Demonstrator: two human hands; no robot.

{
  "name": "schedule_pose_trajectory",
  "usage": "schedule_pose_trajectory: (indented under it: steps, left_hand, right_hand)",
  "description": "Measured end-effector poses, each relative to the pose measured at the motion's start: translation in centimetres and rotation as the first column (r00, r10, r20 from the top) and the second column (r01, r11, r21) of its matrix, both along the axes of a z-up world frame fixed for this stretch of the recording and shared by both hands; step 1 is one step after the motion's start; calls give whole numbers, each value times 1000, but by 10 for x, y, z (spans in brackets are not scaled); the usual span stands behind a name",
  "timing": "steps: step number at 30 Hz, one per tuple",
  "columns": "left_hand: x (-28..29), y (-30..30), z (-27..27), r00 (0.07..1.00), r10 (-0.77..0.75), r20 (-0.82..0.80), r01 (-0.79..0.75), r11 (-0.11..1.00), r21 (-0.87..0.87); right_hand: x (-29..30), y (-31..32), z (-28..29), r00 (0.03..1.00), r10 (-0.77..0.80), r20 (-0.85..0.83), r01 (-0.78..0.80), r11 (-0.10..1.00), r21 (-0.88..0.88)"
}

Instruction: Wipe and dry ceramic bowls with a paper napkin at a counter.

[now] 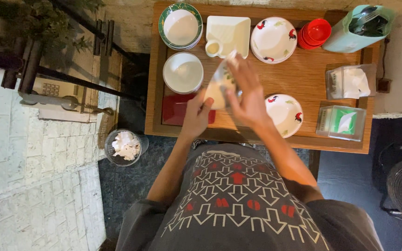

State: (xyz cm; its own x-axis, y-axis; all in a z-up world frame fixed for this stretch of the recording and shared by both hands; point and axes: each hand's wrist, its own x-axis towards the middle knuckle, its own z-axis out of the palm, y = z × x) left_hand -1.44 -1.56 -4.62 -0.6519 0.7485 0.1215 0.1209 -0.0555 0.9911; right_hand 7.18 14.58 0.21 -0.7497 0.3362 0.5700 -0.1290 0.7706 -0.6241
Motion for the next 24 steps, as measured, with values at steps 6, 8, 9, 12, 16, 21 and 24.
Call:
schedule_pose_trajectory:
  steps: [6, 8, 9, 12, 16, 21, 24]
  left_hand:
    - [3, -5, 8, 992, 90, -85, -87, 995, 37]
    - [3, -5, 5, 992, 90, -86, -87, 995, 38]
    - [2, -4, 3, 992, 93, -90, -89, 995, 43]
    - [2, -2, 12, 989, 137, -61, -134, 989, 57]
    - [14, -4, 36, 987, 153, -56, -148, 984, 97]
    - [13, -7, 54, 985, 168, -39, -166, 985, 48]
    - [6, -10, 31, 982, 188, -14, -188, 981, 45]
  right_hand:
    - [0, -10, 11, 999, -45, 19, 41, 984, 173]
    - [-4, -12, 5, 997, -79, 18, 75, 983, 168]
    - [-8, -13, 2, 994, -110, 15, 106, 981, 165]
    - [1, -40, 3, 999, -36, -6, 37, 973, 228]
    - [-5, -22, -6, 996, -82, 18, 73, 955, 286]
    - [-4, -46, 1, 999, -31, 8, 28, 967, 253]
    - [-7, -45, -3, 999, -3, 32, -7, 954, 298]
